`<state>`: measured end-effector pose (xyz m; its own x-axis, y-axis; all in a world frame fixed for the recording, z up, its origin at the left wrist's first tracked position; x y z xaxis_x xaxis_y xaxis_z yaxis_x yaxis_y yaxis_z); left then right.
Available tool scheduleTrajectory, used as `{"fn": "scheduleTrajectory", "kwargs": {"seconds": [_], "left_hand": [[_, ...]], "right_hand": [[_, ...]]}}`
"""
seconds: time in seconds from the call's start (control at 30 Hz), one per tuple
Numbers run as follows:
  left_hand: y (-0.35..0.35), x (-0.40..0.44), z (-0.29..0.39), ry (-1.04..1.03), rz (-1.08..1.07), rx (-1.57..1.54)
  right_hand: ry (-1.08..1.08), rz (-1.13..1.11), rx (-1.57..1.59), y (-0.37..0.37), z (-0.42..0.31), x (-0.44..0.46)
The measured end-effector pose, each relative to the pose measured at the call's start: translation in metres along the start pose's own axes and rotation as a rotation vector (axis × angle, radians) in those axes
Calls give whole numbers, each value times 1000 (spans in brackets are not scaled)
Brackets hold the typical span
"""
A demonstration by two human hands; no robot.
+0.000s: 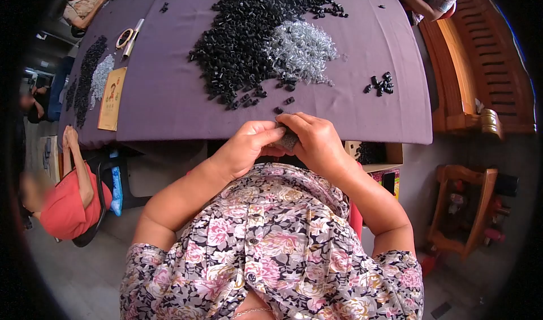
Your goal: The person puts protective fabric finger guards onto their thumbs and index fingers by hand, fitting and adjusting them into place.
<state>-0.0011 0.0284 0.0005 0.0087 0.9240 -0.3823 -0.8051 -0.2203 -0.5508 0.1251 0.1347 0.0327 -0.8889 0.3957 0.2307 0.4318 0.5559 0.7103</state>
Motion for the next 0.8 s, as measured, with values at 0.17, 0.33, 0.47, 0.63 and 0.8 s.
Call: {"fn": "scheduleTrajectory", "kwargs": {"seconds": [0.17,0.33,0.47,0.63,0.8], "left_hand": [[3,4,-1,40,-15,-98],[1,7,-4,40,-59,-262],[-10,4,5,29,-19,-174],[-13,3,8,42,-18,-18],[-12,12,0,89,-51,-33]], "right_hand": [[4,-10,20,2,2,3],[-42,14,206,5,7,0],[-65,42,222,8,7,-4],[53,72,139,10,7,-7],[15,30,120,8,19,-16]]}}
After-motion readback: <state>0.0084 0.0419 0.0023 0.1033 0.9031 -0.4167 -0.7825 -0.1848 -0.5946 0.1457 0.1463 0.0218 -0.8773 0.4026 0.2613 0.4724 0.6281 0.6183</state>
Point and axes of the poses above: each hand's wrist, its own x-axis towards the middle knuckle, its own y-axis out of the back of the hand, z = x × y, the point moved 2 cm from there along x, towards the middle knuckle, and after that the axes turned 4 degrees about -x, right-handed, at the moved point
